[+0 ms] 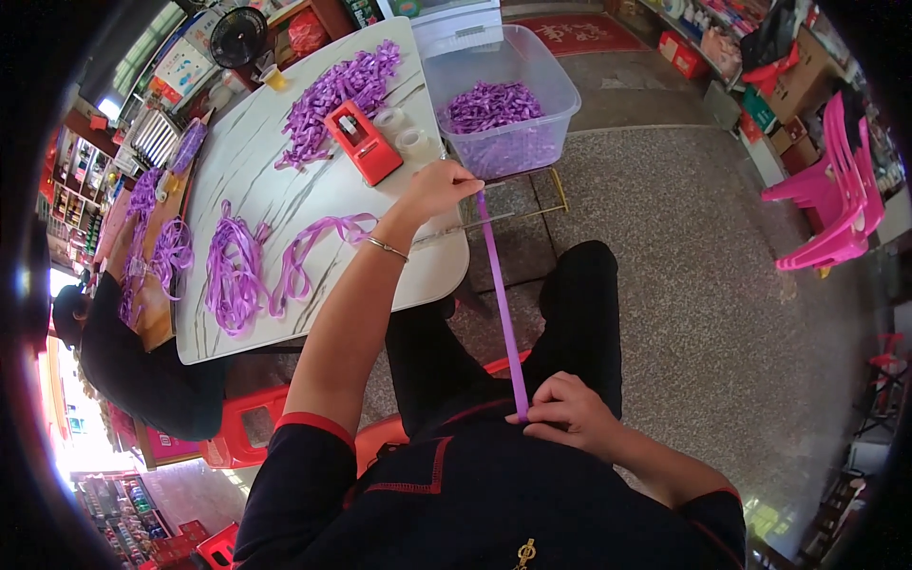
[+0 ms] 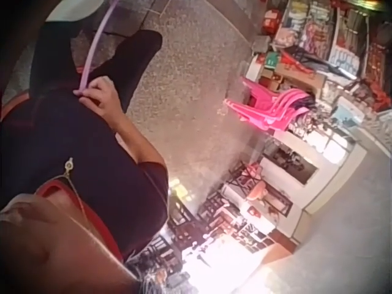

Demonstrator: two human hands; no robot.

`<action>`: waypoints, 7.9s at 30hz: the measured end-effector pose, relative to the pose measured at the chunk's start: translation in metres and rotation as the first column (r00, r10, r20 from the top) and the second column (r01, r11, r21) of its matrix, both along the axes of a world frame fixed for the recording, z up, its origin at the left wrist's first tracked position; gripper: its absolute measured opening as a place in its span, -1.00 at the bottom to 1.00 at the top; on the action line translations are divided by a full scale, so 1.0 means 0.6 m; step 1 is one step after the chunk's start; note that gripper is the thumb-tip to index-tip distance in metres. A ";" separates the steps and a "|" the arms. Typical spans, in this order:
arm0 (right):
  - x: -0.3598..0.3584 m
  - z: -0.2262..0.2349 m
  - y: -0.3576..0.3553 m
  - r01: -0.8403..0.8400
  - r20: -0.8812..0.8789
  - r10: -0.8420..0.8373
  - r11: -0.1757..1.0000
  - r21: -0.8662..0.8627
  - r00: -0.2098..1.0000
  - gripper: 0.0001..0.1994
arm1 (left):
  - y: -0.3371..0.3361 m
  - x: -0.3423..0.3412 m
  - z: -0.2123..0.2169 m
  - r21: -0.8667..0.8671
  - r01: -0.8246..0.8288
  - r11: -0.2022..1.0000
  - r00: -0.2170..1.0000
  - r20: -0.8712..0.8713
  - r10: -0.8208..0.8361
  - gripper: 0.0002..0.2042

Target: Bundling purple plastic ribbons into small groups and securing them with tape.

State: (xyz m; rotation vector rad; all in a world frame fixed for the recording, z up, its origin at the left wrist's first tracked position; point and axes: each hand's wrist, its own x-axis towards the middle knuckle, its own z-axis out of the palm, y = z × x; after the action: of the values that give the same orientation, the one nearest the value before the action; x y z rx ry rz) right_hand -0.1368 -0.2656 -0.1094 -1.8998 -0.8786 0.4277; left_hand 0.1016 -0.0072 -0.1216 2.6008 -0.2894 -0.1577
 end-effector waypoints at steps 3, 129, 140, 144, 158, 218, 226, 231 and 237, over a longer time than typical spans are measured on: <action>0.043 0.078 -0.002 -0.035 0.163 0.021 0.996 0.080 0.986 -0.85 | 0.004 0.000 -0.009 -0.038 -0.002 0.999 0.999 0.035 0.003 -0.76; 0.274 -0.107 0.141 0.626 -0.788 -0.236 0.746 0.228 0.568 -0.88 | -0.032 -0.186 0.030 -0.699 -0.200 0.686 0.973 -0.223 0.056 -0.74; 0.275 -0.084 0.146 0.607 -0.738 -0.231 0.740 0.289 0.634 -0.89 | -0.060 -0.188 0.012 -0.489 -0.809 -0.326 0.586 -0.630 -0.509 -0.78; 0.288 -0.067 0.126 0.512 -0.708 -0.233 0.834 0.207 0.667 -0.86 | -0.049 -0.183 0.002 -0.467 -0.793 -0.391 0.606 -0.540 -0.584 -0.75; 0.541 0.074 0.373 0.154 -0.027 -0.152 0.983 0.096 0.988 -0.75 | -0.026 -0.186 -0.024 -0.506 -0.781 -0.367 0.566 -0.325 -0.757 -0.58; 0.444 0.085 0.224 0.069 0.263 0.415 0.427 -0.902 0.871 -0.77 | -0.020 -0.185 -0.030 -0.593 -0.730 -0.339 0.583 -0.282 -0.762 -0.55; 0.453 0.068 0.177 0.194 0.388 0.319 0.501 -0.843 0.864 -0.60 | -0.020 -0.188 -0.027 -0.582 -0.741 -0.334 0.592 -0.332 -0.735 -0.59; 0.459 -0.052 0.094 0.197 -0.010 -0.200 0.972 -0.128 0.980 -0.65 | -0.023 -0.186 -0.019 -0.591 -0.732 -0.339 0.590 -0.300 -0.750 -0.57; 0.396 -0.160 0.131 0.485 -0.942 0.072 0.843 0.233 0.327 -0.79 | -0.022 -0.189 -0.018 -0.589 -0.741 -0.322 0.600 -0.367 -0.711 -0.53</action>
State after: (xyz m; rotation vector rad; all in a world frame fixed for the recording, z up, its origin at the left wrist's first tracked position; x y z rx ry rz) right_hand 0.1006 -0.1868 -0.2052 -0.9356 0.1124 0.9103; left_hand -0.0118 -0.0202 -0.1325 0.2577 0.0974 -0.7345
